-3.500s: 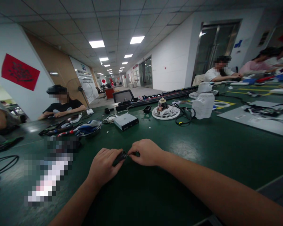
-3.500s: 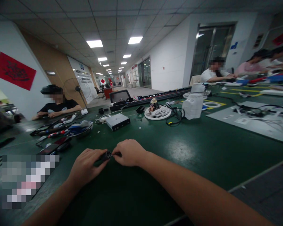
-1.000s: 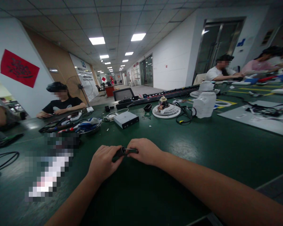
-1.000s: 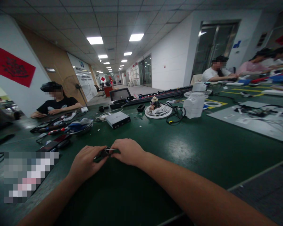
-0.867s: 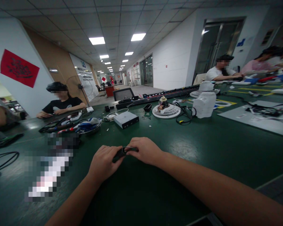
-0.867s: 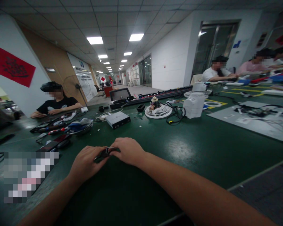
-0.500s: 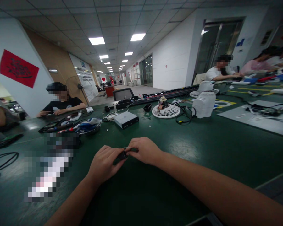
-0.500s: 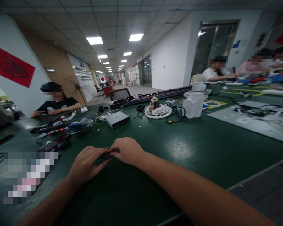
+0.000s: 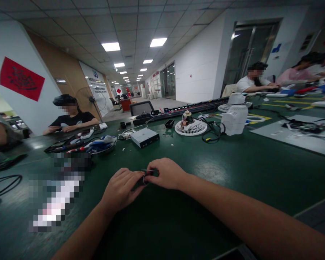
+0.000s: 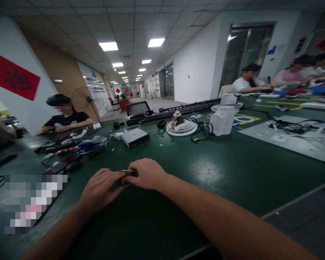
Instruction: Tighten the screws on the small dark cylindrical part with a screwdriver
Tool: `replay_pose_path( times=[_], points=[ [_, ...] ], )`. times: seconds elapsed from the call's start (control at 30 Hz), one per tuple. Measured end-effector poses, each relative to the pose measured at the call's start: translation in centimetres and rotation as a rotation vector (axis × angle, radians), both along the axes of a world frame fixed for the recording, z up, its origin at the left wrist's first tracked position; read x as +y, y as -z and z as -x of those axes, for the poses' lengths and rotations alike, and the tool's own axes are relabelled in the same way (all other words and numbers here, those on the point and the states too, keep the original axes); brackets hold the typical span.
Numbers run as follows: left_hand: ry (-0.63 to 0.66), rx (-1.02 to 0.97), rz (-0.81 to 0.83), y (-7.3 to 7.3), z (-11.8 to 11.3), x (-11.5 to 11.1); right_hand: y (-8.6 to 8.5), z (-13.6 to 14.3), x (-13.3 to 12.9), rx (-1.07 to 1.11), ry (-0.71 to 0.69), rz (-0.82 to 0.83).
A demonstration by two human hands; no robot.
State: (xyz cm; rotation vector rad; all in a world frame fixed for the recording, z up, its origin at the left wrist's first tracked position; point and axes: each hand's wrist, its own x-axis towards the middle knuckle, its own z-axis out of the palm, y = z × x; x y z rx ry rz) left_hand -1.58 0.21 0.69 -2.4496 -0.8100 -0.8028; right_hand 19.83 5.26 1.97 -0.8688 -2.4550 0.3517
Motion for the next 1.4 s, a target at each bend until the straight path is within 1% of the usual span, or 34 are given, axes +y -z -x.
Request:
replay_pose_path(
  times=[0.2, 0.33, 0.7, 0.83, 0.97, 1.1, 1.17, 1.27, 1.33, 1.4],
  points=[
    [-0.048, -0.014, -0.033, -0.08, -0.05, 0.03, -0.05, 0.23, -0.4, 0.009, 0.025, 0.018],
    [-0.053, -0.008, -0.041, -0.04, -0.06, 0.08, 0.0, 0.28, -0.52, -0.003, 0.046, 0.002],
    [-0.071, 0.043, -0.017, 0.27, 0.12, 0.16, 0.2, 0.1, -0.32, -0.001, 0.025, 0.011],
    [-0.128, 0.034, -0.002, 0.27, -0.02, 0.24, 0.18, 0.02, -0.26, 0.011, 0.034, -0.005],
    [-0.187, -0.011, 0.021, 0.43, 0.19, 0.45, -0.04, -0.18, -0.09, 0.019, 0.09, -0.018],
    [-0.245, -0.055, 0.023, 0.57, 0.44, 0.61, -0.19, -0.39, 0.18, -0.029, 0.119, -0.019],
    [-0.264, -0.061, 0.032, 0.61, 0.48, 0.62, -0.2, -0.43, 0.23, -0.051, 0.112, -0.05],
    [-0.255, -0.067, 0.04, 0.66, 0.49, 0.59, -0.23, -0.45, 0.15, -0.106, 0.049, -0.119],
    [-0.213, -0.054, 0.043, 0.68, 0.51, 0.59, -0.29, -0.46, 0.04, -0.175, 0.02, -0.136],
    [-0.167, -0.022, 0.045, 0.68, 0.54, 0.58, -0.43, -0.48, -0.08, -0.248, 0.03, -0.141]
  ],
)
